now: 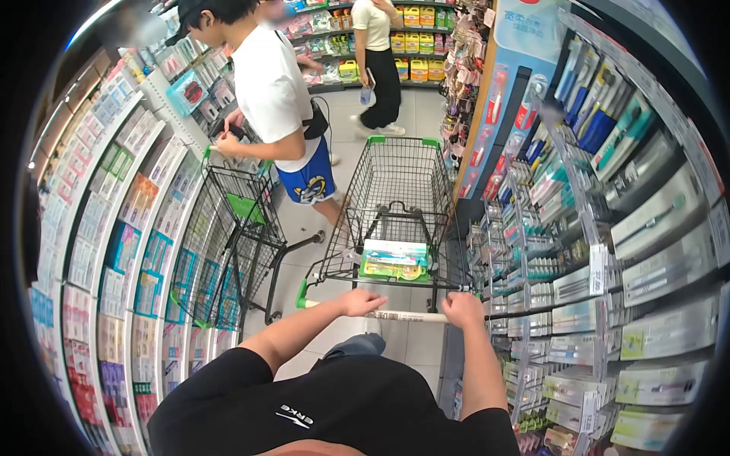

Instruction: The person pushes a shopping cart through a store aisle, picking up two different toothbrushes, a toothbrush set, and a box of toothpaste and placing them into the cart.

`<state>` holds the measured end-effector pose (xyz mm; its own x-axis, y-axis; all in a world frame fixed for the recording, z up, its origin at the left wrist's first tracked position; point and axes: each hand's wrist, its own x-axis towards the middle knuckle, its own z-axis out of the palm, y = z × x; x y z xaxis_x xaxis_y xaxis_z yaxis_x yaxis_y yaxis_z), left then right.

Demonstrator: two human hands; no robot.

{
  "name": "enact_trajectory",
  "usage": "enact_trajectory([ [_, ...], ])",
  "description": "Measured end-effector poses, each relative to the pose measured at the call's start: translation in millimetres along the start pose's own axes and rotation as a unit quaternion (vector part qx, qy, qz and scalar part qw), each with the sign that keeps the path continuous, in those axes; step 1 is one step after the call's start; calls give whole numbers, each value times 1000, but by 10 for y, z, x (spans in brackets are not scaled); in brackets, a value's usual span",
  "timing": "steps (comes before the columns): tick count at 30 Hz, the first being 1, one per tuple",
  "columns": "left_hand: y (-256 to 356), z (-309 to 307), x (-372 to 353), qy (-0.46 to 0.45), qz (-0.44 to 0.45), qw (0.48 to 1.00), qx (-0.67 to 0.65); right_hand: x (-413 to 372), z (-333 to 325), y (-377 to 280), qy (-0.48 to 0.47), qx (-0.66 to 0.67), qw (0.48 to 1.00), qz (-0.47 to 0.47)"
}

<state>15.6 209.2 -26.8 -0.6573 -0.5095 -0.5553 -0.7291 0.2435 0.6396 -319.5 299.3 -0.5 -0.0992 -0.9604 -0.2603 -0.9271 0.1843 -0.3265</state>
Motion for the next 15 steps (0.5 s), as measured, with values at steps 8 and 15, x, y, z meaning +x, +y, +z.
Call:
enact_trajectory([
  [8, 312, 341, -496, 243, 8, 962, 125, -451, 159, 49, 38, 11, 999, -4],
  [15, 270, 598, -526, 337, -20, 909, 244, -642, 160, 20, 43, 7, 999, -10],
])
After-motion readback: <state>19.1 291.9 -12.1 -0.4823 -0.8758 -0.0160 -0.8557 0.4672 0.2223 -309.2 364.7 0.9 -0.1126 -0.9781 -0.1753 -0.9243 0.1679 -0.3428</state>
